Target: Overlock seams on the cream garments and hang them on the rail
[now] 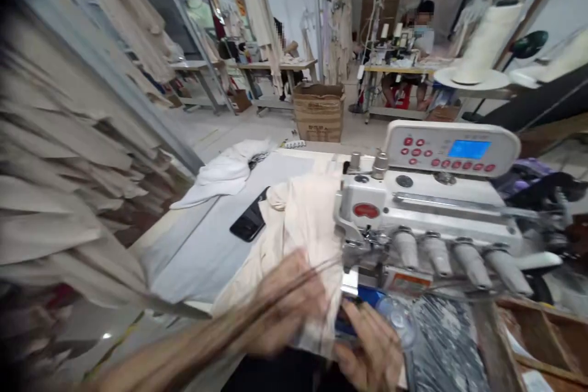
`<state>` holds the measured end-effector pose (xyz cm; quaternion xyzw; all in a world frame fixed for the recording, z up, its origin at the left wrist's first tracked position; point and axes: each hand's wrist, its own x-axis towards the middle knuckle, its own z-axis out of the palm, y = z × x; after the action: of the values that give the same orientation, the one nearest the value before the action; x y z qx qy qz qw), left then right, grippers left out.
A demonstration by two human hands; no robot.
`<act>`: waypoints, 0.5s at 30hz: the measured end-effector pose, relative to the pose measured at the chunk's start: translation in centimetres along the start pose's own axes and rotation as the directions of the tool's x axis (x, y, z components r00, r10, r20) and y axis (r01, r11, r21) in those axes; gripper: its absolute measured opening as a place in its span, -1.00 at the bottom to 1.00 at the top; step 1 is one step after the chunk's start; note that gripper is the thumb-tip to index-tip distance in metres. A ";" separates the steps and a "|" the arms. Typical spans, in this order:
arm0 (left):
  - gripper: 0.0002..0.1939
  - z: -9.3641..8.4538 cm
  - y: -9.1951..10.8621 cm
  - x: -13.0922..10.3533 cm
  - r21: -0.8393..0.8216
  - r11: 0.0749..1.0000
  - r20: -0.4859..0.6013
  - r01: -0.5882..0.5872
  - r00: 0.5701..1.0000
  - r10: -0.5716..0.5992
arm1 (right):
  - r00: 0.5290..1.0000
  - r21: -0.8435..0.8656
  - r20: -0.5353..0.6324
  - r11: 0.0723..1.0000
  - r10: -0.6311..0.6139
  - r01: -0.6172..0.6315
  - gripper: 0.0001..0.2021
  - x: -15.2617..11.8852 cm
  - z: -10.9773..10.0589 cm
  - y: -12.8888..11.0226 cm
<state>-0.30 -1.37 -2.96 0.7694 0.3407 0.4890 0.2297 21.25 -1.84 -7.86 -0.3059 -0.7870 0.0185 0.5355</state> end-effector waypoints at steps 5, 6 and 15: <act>-0.77 -1.8 3.0 -5.8 0.096 0.991 -0.227 0.096 0.971 -0.072 | 0.637 0.446 0.460 0.459 0.619 -0.768 -0.43 1.1 3.7 -1.6; -0.79 -2.6 2.6 -5.9 0.155 0.979 -0.313 0.129 0.947 -0.075 | 0.494 0.462 0.596 0.233 0.633 -0.856 -0.49 1.4 3.9 -2.1; -0.86 -3.2 1.9 -6.7 0.271 0.938 -0.385 0.217 0.917 -0.101 | 0.239 0.448 0.704 -0.158 0.669 -0.880 -0.55 1.5 2.8 -3.5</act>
<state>-4.61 -7.60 -4.35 0.6605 0.5117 0.5438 0.0789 16.86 -3.09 -6.58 -0.4242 -0.3701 0.7334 0.3812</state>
